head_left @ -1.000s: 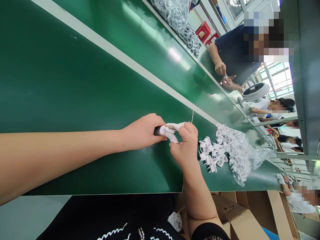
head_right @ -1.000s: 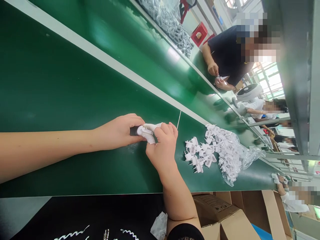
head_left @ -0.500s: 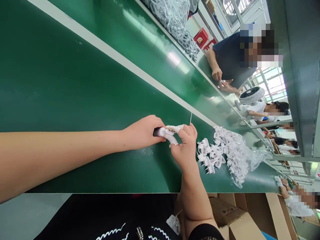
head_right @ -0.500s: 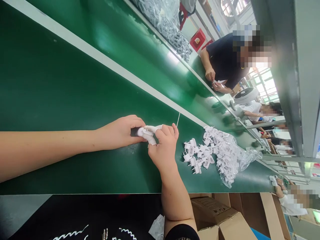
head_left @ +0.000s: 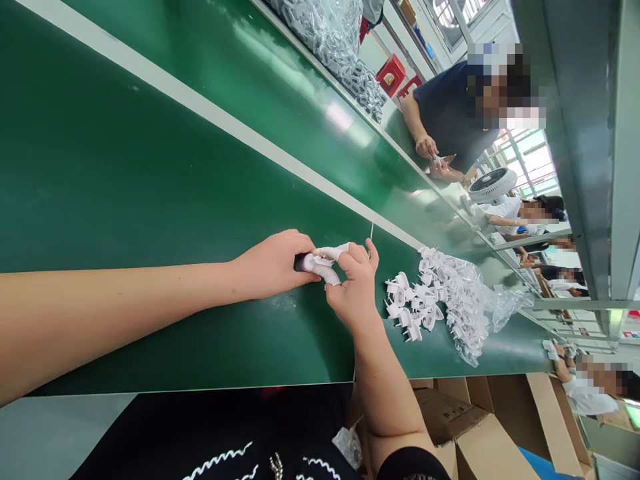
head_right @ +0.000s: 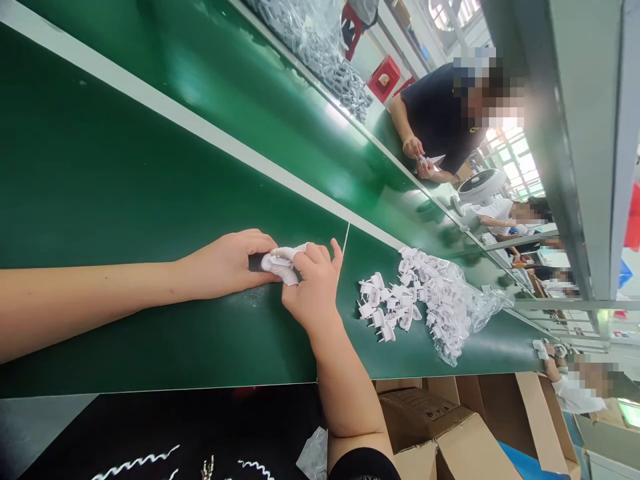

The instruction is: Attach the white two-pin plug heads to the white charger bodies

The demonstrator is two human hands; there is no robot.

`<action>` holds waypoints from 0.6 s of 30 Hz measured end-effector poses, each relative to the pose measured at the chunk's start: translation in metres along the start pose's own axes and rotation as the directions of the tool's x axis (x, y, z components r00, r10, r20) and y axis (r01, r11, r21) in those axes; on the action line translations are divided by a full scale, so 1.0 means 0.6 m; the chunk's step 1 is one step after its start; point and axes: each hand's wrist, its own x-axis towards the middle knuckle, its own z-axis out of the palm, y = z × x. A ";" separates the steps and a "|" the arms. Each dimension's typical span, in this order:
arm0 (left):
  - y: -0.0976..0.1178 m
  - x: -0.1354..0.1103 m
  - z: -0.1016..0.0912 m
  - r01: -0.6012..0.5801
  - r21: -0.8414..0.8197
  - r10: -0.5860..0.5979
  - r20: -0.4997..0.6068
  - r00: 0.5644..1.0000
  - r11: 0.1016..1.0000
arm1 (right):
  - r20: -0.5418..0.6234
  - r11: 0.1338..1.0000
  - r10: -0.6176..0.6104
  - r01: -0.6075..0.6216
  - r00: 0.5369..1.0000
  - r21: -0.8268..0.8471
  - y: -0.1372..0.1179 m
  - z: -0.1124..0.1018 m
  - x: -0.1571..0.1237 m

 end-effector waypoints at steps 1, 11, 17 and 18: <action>-0.001 0.000 0.000 0.004 0.007 -0.004 -0.003 1.000 1.000 | 0.005 1.000 0.015 -0.015 1.000 0.020 -0.001 0.002 -0.001; -0.004 -0.019 -0.002 -0.249 0.166 0.287 -0.268 0.920 0.954 | 0.089 0.668 0.174 -0.184 0.981 0.722 0.029 0.025 -0.004; -0.014 -0.035 -0.002 -0.320 0.348 0.438 -0.344 0.830 0.881 | 0.205 0.480 0.150 -0.252 0.967 0.840 0.023 0.018 -0.005; -0.014 -0.036 -0.001 -0.305 0.356 0.427 -0.343 0.837 0.883 | 0.210 0.484 0.168 -0.266 0.963 0.834 0.018 0.016 -0.005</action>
